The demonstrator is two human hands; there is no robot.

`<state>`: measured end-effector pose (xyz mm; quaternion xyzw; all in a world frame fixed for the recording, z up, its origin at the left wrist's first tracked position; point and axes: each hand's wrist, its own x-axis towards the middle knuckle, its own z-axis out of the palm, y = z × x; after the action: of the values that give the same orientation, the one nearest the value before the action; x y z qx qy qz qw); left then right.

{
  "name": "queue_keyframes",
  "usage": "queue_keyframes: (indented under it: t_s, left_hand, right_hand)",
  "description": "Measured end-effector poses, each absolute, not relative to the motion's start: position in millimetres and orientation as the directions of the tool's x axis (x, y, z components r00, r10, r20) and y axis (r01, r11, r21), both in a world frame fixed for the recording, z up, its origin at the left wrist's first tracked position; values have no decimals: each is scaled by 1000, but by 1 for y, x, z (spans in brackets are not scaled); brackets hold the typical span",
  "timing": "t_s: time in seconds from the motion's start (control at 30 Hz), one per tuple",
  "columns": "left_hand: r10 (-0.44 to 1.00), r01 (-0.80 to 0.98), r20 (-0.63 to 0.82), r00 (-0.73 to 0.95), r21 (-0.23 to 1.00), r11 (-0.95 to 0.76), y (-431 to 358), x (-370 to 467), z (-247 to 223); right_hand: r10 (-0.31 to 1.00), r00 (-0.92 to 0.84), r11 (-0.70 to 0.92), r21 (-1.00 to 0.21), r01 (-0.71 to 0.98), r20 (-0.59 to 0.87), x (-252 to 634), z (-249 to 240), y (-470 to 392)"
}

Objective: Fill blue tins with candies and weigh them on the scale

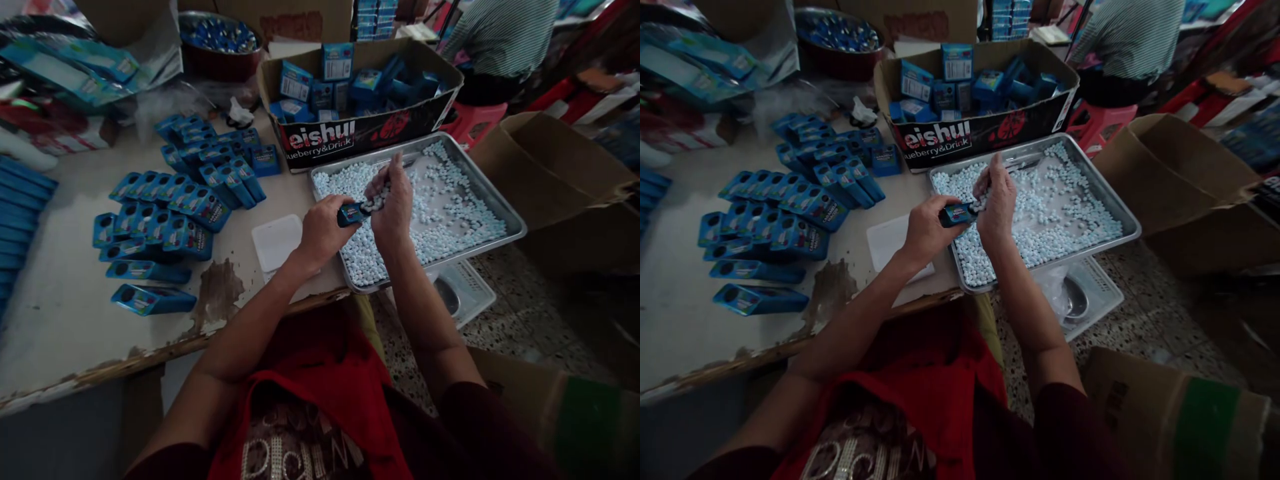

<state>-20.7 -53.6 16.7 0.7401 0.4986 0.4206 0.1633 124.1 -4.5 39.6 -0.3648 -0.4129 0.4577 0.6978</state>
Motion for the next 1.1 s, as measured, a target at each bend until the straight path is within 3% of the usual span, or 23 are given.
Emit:
queue_keyframes:
  t_s: [0.17, 0.3, 0.43, 0.5, 0.6, 0.73, 0.97, 1.1]
  left_hand:
    - [879, 534, 456, 137, 714, -454, -51, -18, 14]
    - [924, 362, 383, 10, 860, -360, -59, -41, 8]
    - [941, 204, 305, -149, 940, -273, -79, -91, 1]
    - [934, 189, 295, -203, 947, -259, -92, -118, -2]
    - [938, 218, 265, -225, 952, -216, -108, -150, -6]
    - [956, 227, 196, -220, 963, -145, -118, -170, -17]
    - [942, 377, 294, -160, 900, -216, -137, -189, -16]
    - [900, 455, 363, -241, 861, -225, -160, -210, -11]
  right_hand:
    - [967, 256, 153, -794, -589, -3, 145, 44, 2]
    - [946, 194, 30, -526, -850, -259, 185, 38, 14]
    - [778, 190, -115, -434, -894, -598, 200, 20, 9]
    - [717, 172, -190, -428, -884, -675, 194, 12, 0]
    - [759, 45, -310, -421, -852, -650, 180, 4, -15]
    - [814, -115, -458, -507, -730, -569, 165, 2, -26]
    - [771, -86, -554, -598, -578, -631, 158, 4, -24]
    - [777, -32, -565, -675, -475, -628, 172, 7, -26]
